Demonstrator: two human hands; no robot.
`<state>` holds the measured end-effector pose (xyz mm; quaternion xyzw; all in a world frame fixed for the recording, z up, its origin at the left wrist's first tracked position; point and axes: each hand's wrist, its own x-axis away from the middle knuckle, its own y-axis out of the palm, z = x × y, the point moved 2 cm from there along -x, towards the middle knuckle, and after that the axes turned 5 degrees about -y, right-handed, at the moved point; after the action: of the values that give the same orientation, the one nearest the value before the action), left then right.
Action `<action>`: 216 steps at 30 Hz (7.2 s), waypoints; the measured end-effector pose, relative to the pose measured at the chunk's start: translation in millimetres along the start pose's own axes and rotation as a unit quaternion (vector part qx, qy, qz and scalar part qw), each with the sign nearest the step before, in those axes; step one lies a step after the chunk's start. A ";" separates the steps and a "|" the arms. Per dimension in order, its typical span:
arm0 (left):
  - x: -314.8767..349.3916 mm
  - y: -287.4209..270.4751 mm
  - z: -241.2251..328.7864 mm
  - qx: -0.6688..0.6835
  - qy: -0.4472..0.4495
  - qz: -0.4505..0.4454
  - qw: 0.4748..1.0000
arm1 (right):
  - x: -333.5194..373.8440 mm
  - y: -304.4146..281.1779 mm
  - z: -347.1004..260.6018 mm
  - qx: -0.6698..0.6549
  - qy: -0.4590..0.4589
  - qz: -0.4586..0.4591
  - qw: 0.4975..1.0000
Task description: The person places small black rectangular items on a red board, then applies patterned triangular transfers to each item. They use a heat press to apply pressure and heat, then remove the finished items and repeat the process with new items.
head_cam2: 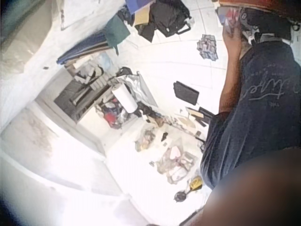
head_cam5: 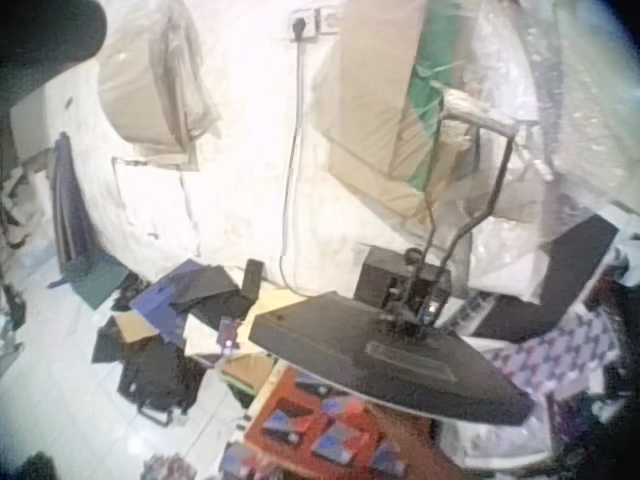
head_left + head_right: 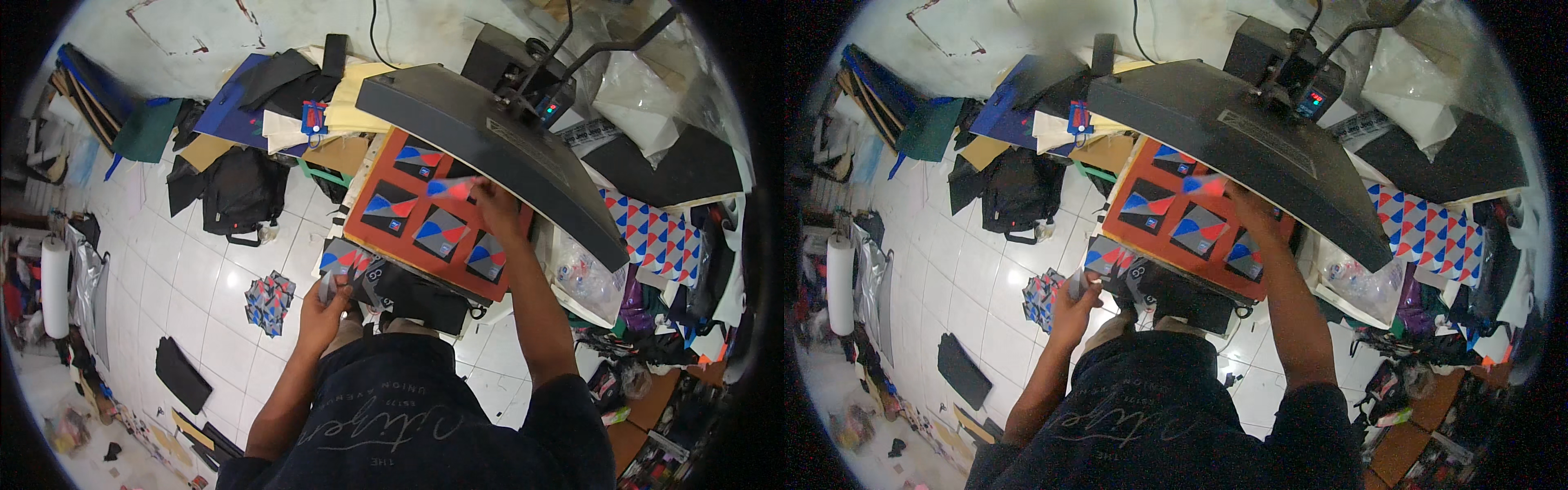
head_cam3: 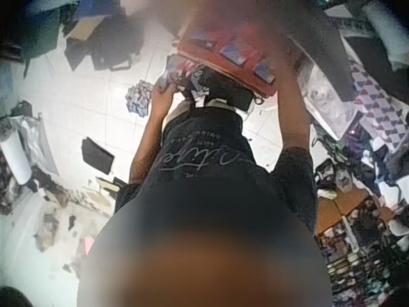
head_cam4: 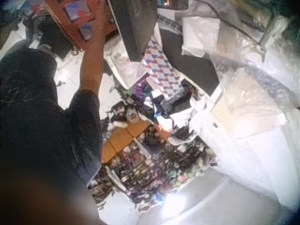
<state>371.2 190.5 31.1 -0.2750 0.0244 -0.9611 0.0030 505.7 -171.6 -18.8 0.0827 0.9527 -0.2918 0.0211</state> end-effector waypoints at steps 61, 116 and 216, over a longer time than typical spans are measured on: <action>-0.5 -31.3 -67.2 -0.159 0.015 -0.011 0.987 | 10.3 43.4 -20.0 0.360 0.058 -0.067 0.929; 1.3 -24.9 -54.6 0.014 -0.059 -0.029 0.998 | 120.1 42.5 -78.8 0.217 -0.096 0.006 0.971; 17.4 -160.5 -222.6 -0.166 -0.210 0.100 0.958 | 51.9 -28.1 44.0 0.463 -0.040 0.010 0.885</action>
<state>239.9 360.5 -140.5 -0.4631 0.2095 -0.8592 0.0585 449.4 -211.7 -44.3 0.0806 0.7066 -0.7027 0.0210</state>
